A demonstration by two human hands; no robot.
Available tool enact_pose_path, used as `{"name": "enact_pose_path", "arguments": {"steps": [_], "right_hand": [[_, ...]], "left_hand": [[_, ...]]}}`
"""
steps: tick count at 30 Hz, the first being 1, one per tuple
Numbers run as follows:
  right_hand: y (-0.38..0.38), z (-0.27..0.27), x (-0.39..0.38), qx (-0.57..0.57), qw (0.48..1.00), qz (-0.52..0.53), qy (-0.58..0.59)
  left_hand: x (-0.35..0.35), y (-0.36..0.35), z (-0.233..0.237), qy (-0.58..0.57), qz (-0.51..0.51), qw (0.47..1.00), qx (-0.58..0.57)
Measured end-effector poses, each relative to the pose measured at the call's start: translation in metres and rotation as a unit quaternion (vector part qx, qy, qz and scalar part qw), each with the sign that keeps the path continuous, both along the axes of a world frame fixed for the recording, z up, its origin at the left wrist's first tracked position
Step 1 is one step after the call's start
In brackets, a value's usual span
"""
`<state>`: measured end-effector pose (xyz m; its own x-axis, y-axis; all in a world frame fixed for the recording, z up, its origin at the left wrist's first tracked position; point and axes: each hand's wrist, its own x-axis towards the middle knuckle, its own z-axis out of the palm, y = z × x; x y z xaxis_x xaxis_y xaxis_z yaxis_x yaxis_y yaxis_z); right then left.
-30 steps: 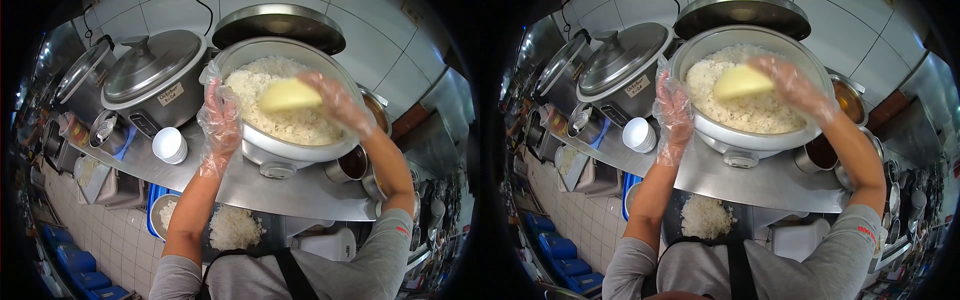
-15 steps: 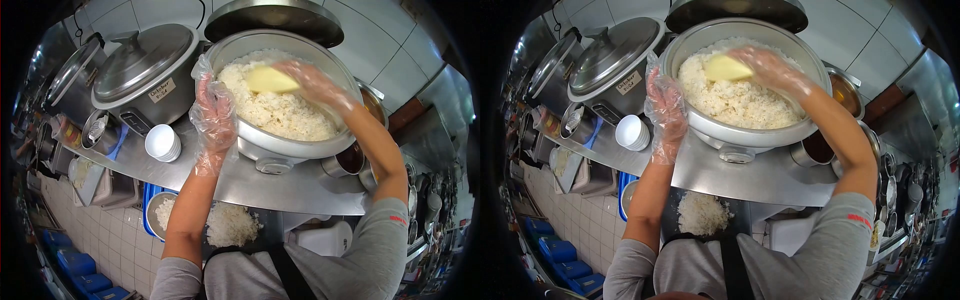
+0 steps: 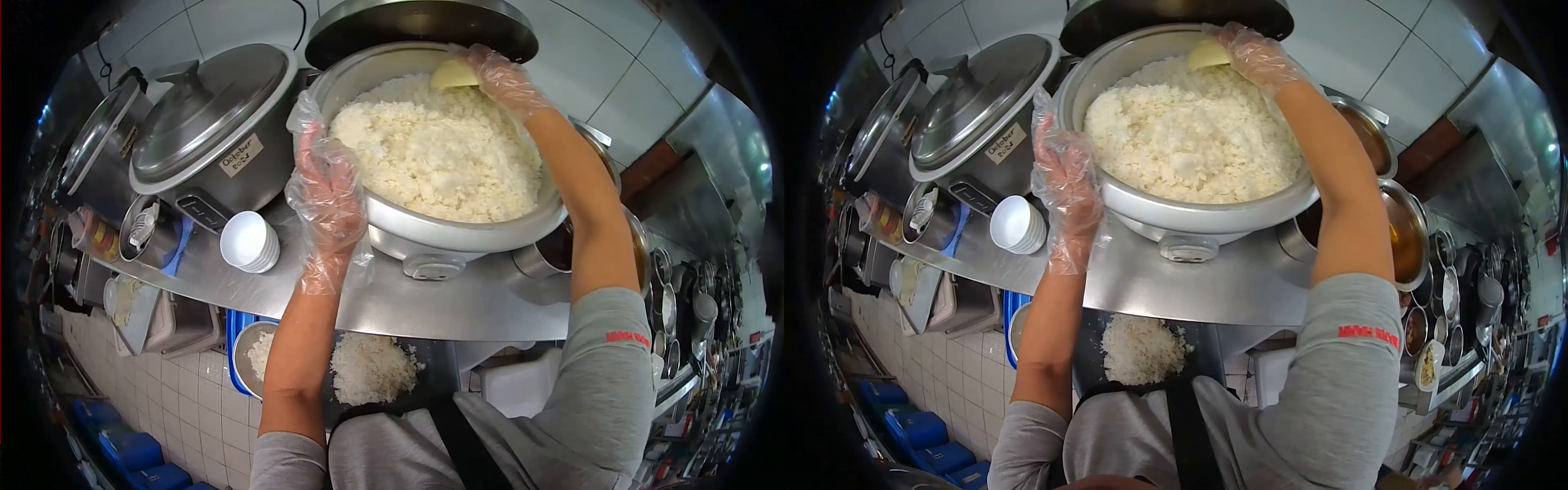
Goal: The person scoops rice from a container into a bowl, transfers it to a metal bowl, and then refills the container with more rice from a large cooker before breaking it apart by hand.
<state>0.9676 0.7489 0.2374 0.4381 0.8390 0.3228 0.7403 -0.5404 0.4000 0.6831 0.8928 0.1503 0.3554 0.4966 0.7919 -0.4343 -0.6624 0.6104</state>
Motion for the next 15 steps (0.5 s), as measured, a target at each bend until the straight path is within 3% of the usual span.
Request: {"name": "enact_pose_path", "arguments": {"steps": [1, 3, 6, 8, 11, 15], "right_hand": [[0.001, -0.011, 0.012, -0.037, 0.999, -0.02, -0.011], [-0.022, -0.03, 0.029, 0.063, 0.984, -0.054, 0.159], [-0.069, -0.029, -0.036, 0.055, 0.987, 0.049, 0.14], [-0.087, -0.009, -0.075, 0.081, 0.969, 0.127, 0.198], [-0.104, 0.012, -0.117, 0.091, 0.954, 0.013, 0.286], [-0.134, 0.021, -0.135, 0.203, 0.877, 0.021, 0.436]], "left_hand": [[-0.003, 0.001, 0.0, 0.011, -0.011, 1.0, 0.002], [-0.003, 0.002, -0.002, 0.015, -0.029, 0.999, -0.016], [0.003, 0.003, -0.005, -0.028, -0.037, 0.999, -0.016], [-0.001, -0.001, 0.001, -0.007, -0.029, 0.999, -0.013], [-0.005, -0.001, 0.004, 0.013, -0.02, 1.0, 0.011], [-0.004, -0.007, 0.004, 0.005, -0.004, 1.0, 0.013]]}}
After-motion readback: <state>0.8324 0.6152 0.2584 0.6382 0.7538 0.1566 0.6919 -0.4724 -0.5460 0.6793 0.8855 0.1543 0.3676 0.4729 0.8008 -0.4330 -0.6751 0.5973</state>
